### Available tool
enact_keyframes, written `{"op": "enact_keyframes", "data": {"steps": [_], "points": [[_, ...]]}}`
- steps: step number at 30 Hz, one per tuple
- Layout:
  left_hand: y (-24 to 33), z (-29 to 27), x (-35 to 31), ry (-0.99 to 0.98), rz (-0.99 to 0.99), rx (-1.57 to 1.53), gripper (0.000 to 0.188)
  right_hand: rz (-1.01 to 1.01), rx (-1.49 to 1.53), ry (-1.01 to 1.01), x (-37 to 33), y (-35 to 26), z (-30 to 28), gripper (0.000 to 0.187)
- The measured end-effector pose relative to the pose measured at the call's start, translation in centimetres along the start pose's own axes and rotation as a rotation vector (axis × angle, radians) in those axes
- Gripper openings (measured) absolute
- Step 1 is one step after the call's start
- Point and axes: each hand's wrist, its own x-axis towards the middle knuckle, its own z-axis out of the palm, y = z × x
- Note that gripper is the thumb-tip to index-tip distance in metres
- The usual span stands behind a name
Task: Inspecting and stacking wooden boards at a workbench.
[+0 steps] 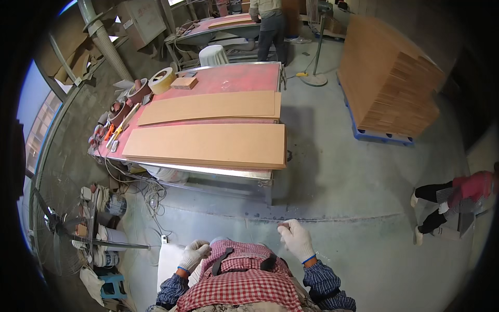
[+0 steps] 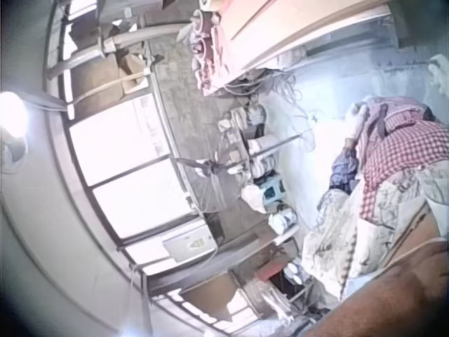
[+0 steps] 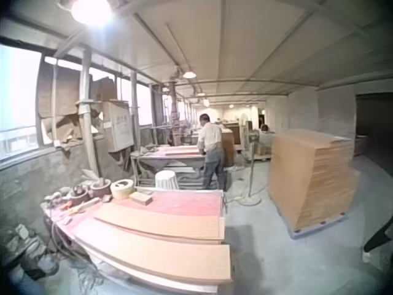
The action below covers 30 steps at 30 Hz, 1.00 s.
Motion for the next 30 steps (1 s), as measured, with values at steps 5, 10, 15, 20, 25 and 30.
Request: {"op": "enact_keyframes", "data": {"steps": [5,10,15,20,25,30], "points": [[0.7,1.2,0.7,0.006,-0.007,0.026,0.027,-0.005,0.061,0.092,-1.4,0.3,-0.8,0.018],[1.2,1.8,0.5,-0.017,0.084,-0.043,0.027,-0.029,0.012,0.078,-2.1,0.3,-1.4,0.019],[-0.2,0.4,-0.4,0.035,0.127,0.039,0.028,-0.084,0.015,0.081,-1.5,-0.3,-0.3,0.018],[-2.1,-0.7,-0.5,0.008,0.126,0.020,0.026,-0.112,0.010,0.024,-1.5,-0.8,1.1,0.018],[-2.2,-1.0,-0.5,-0.034,0.145,-0.117,0.024,-0.079,-0.017,0.023,-2.0,-1.3,1.8,0.018],[0.0,0.7,1.5,-0.126,0.122,-0.090,0.021,-0.083,0.028,0.132,-4.1,-0.9,0.7,0.017]]}}
